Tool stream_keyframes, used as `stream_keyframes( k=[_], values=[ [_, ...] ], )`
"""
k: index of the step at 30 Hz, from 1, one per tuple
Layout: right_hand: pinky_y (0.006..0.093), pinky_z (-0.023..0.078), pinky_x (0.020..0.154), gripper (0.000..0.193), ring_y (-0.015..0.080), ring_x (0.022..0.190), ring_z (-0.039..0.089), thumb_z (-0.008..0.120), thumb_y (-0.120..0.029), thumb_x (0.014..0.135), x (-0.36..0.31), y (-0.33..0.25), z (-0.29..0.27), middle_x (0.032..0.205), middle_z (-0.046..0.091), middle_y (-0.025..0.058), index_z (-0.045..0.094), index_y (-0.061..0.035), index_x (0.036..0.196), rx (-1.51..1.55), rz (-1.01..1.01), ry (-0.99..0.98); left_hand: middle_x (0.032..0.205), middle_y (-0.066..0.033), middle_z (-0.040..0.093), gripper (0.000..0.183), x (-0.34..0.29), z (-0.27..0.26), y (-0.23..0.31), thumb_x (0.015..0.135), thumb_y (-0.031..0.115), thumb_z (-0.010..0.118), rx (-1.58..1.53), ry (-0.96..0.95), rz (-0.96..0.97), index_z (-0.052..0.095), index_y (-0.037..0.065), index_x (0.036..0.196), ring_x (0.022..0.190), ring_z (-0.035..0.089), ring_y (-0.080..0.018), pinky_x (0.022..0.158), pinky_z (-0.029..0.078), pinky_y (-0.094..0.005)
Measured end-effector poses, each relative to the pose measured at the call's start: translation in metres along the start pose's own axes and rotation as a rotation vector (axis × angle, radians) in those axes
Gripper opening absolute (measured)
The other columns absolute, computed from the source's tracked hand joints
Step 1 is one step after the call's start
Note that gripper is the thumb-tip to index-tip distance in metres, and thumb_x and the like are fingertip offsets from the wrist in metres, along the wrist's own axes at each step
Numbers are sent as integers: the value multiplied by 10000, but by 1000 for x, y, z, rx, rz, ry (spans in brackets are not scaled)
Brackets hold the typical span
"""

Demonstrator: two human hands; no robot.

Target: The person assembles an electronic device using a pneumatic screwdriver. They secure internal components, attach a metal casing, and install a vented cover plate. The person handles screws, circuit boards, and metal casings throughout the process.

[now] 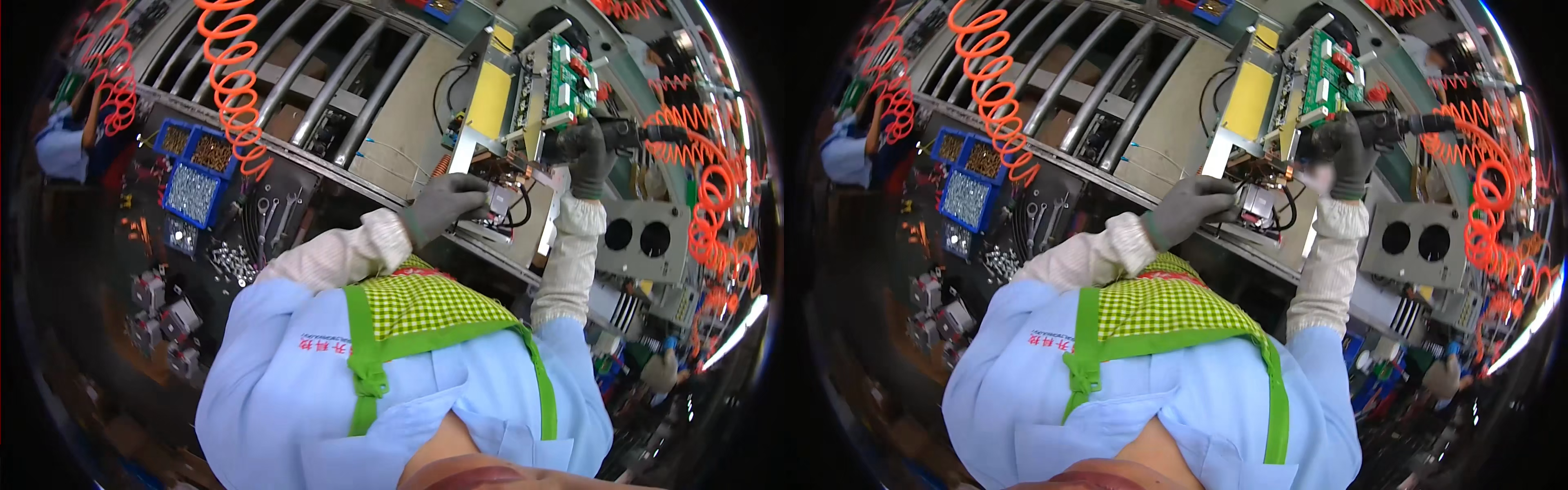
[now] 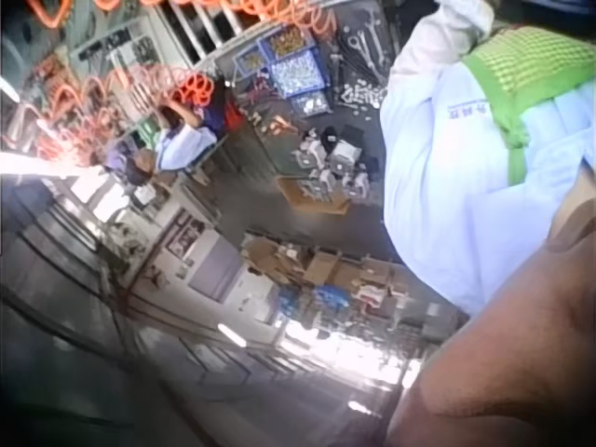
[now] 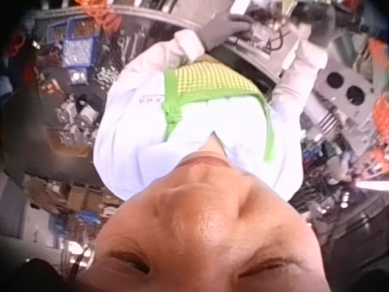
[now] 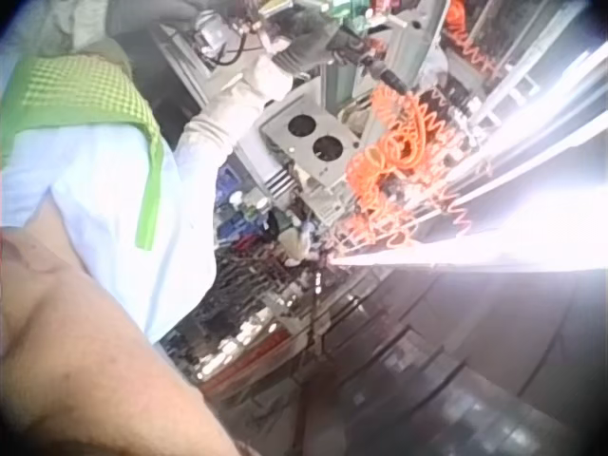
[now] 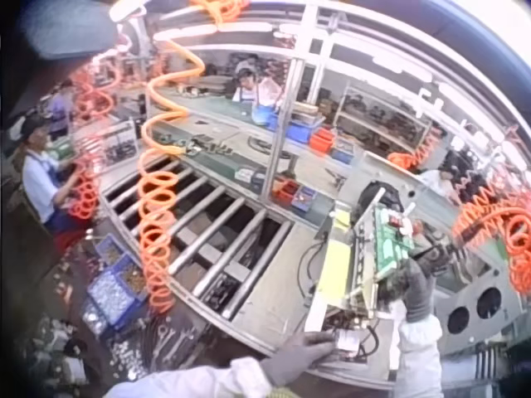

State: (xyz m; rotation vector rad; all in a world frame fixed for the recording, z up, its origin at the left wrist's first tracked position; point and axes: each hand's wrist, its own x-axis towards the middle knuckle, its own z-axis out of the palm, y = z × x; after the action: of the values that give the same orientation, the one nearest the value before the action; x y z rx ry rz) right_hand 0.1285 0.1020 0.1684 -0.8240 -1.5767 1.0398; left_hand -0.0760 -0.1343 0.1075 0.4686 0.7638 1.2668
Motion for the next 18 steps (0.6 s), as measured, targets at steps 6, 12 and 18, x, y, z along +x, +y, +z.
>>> stream_keyframes(
  k=[6,12,18],
  values=[
    [295,537,677,353,160,749,627,606,-129,821,-9,-25,19,938,621,95,550,34,1129,186,-8,-157,864,-102,654,283,101,22,-28,852,68,609,18,360,211,581,-68,1098,714,636,-140,608,515,-234],
    [278,499,729,336,135,794,598,652,-84,835,2,-16,11,940,625,89,538,2,1139,222,-123,-237,816,-115,670,254,149,18,-51,816,65,639,308,576,260,641,-60,1037,630,623,-142,562,493,-258],
    [259,493,621,321,132,703,577,623,-47,840,-4,-20,11,876,601,77,526,3,1143,486,24,-337,852,-123,678,292,160,17,-56,785,37,671,144,538,196,635,-66,1057,687,640,-153,606,515,-256]
  ],
)
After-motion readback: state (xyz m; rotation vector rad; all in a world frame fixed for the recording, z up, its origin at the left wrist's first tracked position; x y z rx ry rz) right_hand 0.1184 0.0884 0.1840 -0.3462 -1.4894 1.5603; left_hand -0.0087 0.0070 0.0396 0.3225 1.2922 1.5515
